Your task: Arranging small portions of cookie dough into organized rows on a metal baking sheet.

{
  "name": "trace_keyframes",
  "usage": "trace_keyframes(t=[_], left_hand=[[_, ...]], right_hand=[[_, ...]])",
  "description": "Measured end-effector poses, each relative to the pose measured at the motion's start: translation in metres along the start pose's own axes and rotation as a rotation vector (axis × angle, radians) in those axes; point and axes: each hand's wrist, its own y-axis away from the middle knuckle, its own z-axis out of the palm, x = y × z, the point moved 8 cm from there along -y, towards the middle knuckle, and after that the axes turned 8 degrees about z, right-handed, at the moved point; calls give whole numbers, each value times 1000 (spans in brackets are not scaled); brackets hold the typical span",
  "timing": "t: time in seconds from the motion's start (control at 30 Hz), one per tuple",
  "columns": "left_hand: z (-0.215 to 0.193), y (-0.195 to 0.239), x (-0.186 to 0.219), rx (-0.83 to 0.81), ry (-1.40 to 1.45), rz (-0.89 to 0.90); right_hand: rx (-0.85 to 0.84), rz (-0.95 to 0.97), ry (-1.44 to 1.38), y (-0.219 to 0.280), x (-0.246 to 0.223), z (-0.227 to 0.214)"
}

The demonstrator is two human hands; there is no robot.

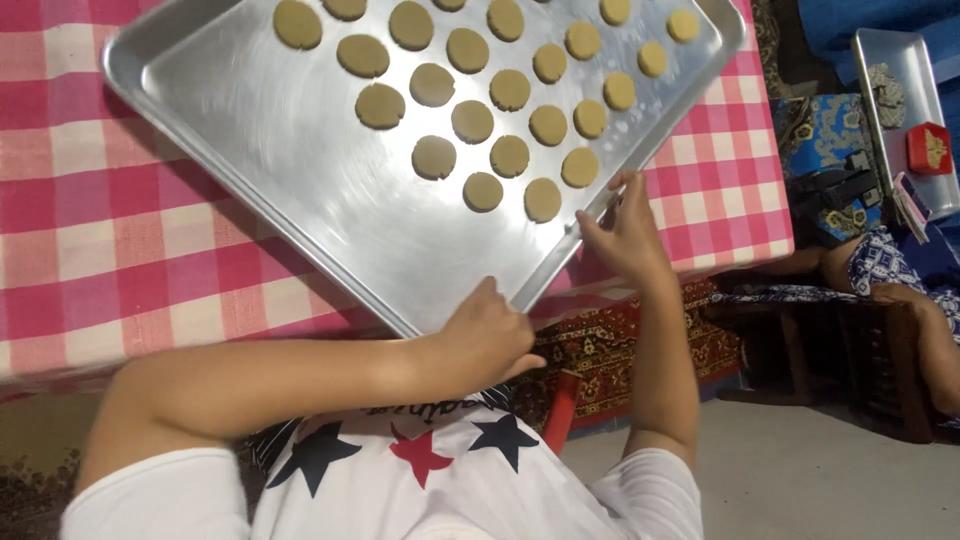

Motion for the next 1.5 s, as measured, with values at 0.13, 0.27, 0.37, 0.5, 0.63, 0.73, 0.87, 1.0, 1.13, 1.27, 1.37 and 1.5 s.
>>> trace_keyframes(t=[0.13,0.27,0.37,0.5,0.63,0.73,0.87,1.0,1.13,1.27,1.37,1.5], left_hand=[[21,-32,17,10,9,17],[35,-65,19,6,55,29],[48,-80,19,-98,113,17],[43,-86,13,28,55,-78],[44,-98,-1,-65,213,-73],[31,-98,-18,-96,304,-69],[26,-82,-37,-112,284,-64],[11,-56,-60,-259,366,-80],[-17,-21,-109,-263,375,-181],[-20,16,-187,-24,217,-320],[-39,30,-207,-93,36,-394],[-34,27,-199,-142,44,-440]], right_hand=[[-93,-138,-2,-35,11,-6],[-171,-238,20,-71,1,-17],[-221,-307,36,-95,-15,-19],[-331,-270,126,-116,-14,-10],[-351,-304,155,-124,-25,-8],[-351,-281,170,-131,-33,-5],[-306,-276,234,-123,-61,-12],[-146,-418,537,-122,-81,-16],[-330,-253,369,-100,-126,-3],[-547,-365,388,-61,-123,35],[-547,-207,410,-48,-120,48],[-463,-137,438,-40,-123,51]])
